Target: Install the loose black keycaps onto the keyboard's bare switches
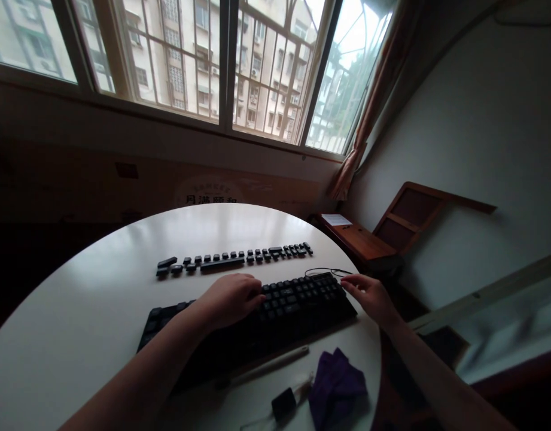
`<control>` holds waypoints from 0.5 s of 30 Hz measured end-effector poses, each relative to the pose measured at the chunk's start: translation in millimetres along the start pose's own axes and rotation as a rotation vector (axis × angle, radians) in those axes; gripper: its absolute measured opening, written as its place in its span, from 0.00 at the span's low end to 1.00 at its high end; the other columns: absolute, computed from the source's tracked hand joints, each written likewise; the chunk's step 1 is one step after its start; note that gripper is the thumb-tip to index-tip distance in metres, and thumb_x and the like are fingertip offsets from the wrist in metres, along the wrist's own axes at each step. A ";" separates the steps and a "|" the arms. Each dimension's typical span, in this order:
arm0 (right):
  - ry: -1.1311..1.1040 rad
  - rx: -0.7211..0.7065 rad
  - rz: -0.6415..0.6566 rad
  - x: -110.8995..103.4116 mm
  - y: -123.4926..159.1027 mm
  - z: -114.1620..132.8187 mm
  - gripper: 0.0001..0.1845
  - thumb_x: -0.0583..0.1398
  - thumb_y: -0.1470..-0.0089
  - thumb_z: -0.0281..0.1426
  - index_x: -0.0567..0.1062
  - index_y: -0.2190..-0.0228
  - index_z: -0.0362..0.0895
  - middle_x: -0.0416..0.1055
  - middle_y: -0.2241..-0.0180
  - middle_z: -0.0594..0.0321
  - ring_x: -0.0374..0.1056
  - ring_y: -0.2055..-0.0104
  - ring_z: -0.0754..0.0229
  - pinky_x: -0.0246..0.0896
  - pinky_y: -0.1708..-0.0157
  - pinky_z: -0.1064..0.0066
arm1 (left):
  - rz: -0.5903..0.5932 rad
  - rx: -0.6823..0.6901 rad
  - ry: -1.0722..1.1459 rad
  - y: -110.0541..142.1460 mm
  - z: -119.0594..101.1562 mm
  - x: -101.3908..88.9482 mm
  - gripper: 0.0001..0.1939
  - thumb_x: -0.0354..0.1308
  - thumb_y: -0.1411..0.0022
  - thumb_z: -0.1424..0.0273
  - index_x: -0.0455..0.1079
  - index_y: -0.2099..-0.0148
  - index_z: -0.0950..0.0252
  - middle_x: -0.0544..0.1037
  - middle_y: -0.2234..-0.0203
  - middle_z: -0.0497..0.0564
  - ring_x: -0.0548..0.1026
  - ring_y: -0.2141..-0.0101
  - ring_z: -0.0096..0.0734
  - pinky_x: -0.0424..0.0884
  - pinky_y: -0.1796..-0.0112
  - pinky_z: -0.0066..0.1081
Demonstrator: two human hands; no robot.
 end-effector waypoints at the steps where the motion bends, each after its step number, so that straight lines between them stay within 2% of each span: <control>1: 0.003 -0.012 -0.031 2.8 12.5 -2.3 0.16 0.62 0.44 0.45 0.82 0.64 0.46 0.79 0.67 0.58 0.69 0.73 0.58 0.66 0.72 0.67 | -0.004 -0.002 0.002 0.0 0.1 -0.1 0.13 0.52 0.35 0.63 0.70 0.69 0.63 0.76 0.71 0.52 0.73 0.68 0.36 0.62 0.68 0.31; 5: 0.085 -0.164 -0.141 11.7 35.1 2.1 0.12 0.62 0.42 0.41 0.80 0.63 0.47 0.79 0.64 0.57 0.71 0.67 0.54 0.68 0.65 0.62 | -0.003 -0.013 0.014 0.6 0.3 -1.3 0.13 0.52 0.35 0.63 0.70 0.69 0.63 0.76 0.71 0.52 0.72 0.69 0.35 0.62 0.68 0.31; 10: 0.266 -0.335 -0.145 13.4 28.7 14.9 0.07 0.62 0.41 0.36 0.79 0.63 0.46 0.78 0.66 0.57 0.72 0.62 0.51 0.65 0.58 0.58 | -0.003 -0.016 0.016 0.4 0.6 -2.4 0.11 0.52 0.36 0.64 0.70 0.69 0.63 0.75 0.71 0.51 0.72 0.70 0.34 0.62 0.69 0.30; 15: 0.440 -0.387 -0.151 15.3 25.1 20.0 0.05 0.64 0.42 0.34 0.81 0.66 0.48 0.79 0.68 0.60 0.71 0.60 0.50 0.59 0.54 0.56 | 0.007 -0.014 0.012 -0.4 2.3 -0.6 0.11 0.53 0.36 0.64 0.70 0.68 0.63 0.75 0.71 0.52 0.72 0.69 0.35 0.61 0.69 0.31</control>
Point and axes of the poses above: each hand's wrist, its own y-axis away from the middle knuckle, its own x-axis out of the palm, z = x × y, the point moved 2 cm from there along -y, towards the middle knuckle
